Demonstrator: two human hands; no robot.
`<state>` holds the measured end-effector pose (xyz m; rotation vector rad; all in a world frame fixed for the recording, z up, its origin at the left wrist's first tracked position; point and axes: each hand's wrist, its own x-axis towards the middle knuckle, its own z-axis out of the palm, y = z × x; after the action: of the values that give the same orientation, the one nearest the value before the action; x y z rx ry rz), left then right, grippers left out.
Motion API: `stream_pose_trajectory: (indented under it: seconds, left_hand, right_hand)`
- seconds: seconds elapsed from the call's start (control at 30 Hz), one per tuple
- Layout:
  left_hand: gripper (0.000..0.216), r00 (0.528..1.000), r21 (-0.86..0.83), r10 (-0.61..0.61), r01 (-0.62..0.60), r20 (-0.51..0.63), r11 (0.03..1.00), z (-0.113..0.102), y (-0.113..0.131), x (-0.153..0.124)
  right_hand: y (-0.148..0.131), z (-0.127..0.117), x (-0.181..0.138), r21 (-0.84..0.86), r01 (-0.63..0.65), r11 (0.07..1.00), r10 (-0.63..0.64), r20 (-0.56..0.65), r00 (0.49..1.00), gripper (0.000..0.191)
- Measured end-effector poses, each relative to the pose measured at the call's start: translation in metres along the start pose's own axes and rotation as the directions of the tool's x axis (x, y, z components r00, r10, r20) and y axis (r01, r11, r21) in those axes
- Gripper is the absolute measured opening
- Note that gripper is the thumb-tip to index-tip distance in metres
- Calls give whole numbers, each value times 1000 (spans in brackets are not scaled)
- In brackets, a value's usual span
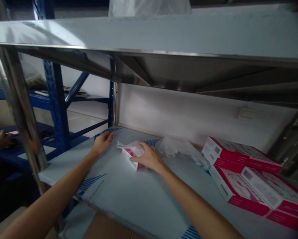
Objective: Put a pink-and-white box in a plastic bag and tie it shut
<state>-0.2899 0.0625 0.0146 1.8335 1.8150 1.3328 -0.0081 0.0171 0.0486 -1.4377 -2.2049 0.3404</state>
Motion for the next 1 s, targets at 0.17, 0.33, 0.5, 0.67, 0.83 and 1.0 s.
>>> stream_pose_trajectory:
  seconds: [0.17, 0.33, 0.5, 0.67, 0.83, 1.0]
  left_hand:
    - [43, 989, 69, -74, 83, -131, 994, -2, -14, 0]
    - [36, 988, 107, -88, 102, -128, 989, 5, -22, 6]
    - [38, 973, 165, -131, 164, -192, 973, 4, -32, 13]
    - [44, 969, 219, -111, 160, -219, 962, 5, -30, 10]
    - [47, 979, 318, 2, 64, -203, 946, 5, -17, -1]
    - [51, 993, 384, -2, 47, -117, 922, 7, -8, -6]
  right_hand:
    - [-49, 50, 85, 30, -190, 981, 191, -31, 981, 71]
    - [-76, 86, 119, 93, -112, 989, 110, 32, 993, 53]
    - [-83, 107, 124, 166, -55, 985, 54, 12, 998, 55]
    - [-76, 103, 125, 240, -32, 970, 19, 53, 998, 68]
    - [-56, 71, 88, 284, 47, 958, -89, 138, 986, 86]
    - [-24, 6, -2, 189, 318, 929, -367, 373, 852, 64]
